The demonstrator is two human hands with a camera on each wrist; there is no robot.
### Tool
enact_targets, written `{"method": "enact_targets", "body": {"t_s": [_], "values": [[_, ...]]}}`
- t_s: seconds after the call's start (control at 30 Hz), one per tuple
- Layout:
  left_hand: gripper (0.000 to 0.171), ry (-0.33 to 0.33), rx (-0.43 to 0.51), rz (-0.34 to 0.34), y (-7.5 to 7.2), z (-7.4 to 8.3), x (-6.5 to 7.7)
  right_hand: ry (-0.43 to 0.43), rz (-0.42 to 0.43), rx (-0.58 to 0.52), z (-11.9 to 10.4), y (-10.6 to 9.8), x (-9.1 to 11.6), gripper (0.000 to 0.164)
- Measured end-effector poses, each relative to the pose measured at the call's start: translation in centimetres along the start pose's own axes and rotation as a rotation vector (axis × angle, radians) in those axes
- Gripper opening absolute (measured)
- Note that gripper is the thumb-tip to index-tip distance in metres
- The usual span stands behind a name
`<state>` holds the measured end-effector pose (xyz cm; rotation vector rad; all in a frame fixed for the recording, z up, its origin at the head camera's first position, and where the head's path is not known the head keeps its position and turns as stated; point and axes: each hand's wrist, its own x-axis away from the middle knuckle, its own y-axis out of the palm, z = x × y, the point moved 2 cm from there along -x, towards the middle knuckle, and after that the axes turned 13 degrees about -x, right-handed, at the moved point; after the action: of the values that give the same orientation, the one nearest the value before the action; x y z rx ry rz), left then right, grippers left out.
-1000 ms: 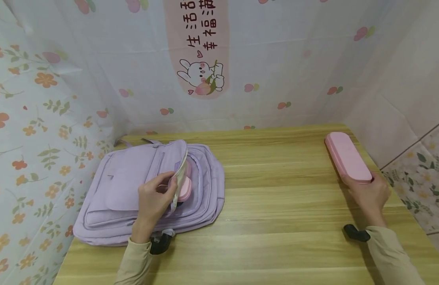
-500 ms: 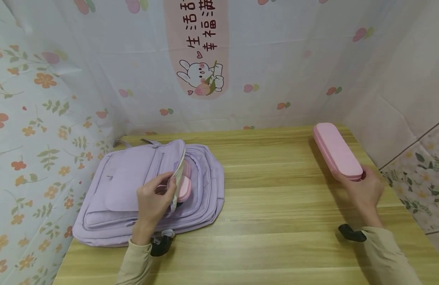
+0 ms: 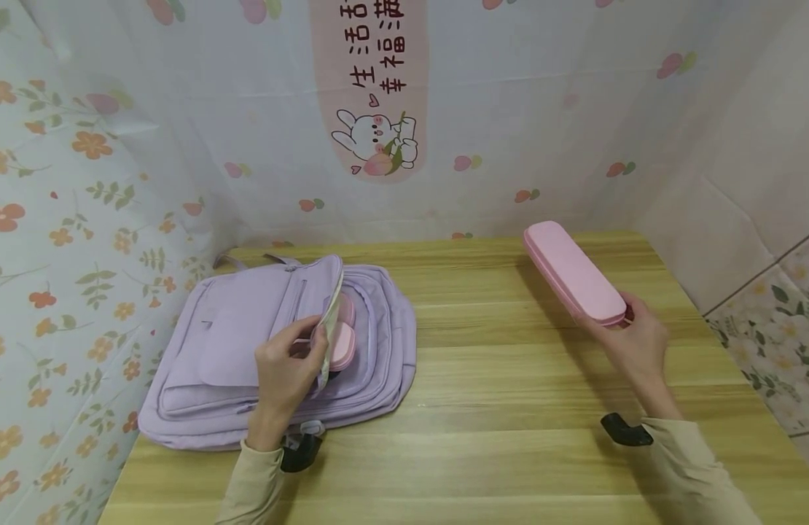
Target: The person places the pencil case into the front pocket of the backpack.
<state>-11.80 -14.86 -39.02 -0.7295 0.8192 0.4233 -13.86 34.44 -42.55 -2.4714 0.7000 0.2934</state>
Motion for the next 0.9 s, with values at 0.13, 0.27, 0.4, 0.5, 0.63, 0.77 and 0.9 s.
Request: {"method": "enact_targets", "body": {"t_s": [0.13,0.27,0.4,0.5,0.63,0.77,0.9], "values": [[0.020,-0.005,-0.006,0.013,-0.1,0.0,-0.1,-0.067,-0.053,-0.020,-1.1,1.3,0.4,0.069],[0.019,-0.013,-0.009,0.019,-0.1,0.1,-0.2,-0.084,-0.120,-0.050,-2.1,2.5,0.8,0.071],[0.019,-0.019,-0.003,0.018,-0.1,0.3,-0.2,-0.146,-0.183,-0.080,-3.1,3.6,1.3,0.071],[0.019,-0.024,-0.007,0.021,-0.1,0.4,-0.2,-0.213,-0.218,-0.084,-3.8,4.4,1.5,0.071],[0.019,-0.036,-0.012,0.027,-0.1,0.5,-0.3,-0.256,-0.292,-0.102,-4.7,5.5,1.8,0.072],[0.018,-0.040,-0.011,0.029,-0.1,0.5,-0.4,-0.253,-0.390,-0.156,-5.6,6.7,1.8,0.073],[0.018,-0.051,-0.014,0.024,-0.1,0.4,-0.3,-0.241,-0.464,-0.219,-6.1,7.9,2.1,0.073]]}}
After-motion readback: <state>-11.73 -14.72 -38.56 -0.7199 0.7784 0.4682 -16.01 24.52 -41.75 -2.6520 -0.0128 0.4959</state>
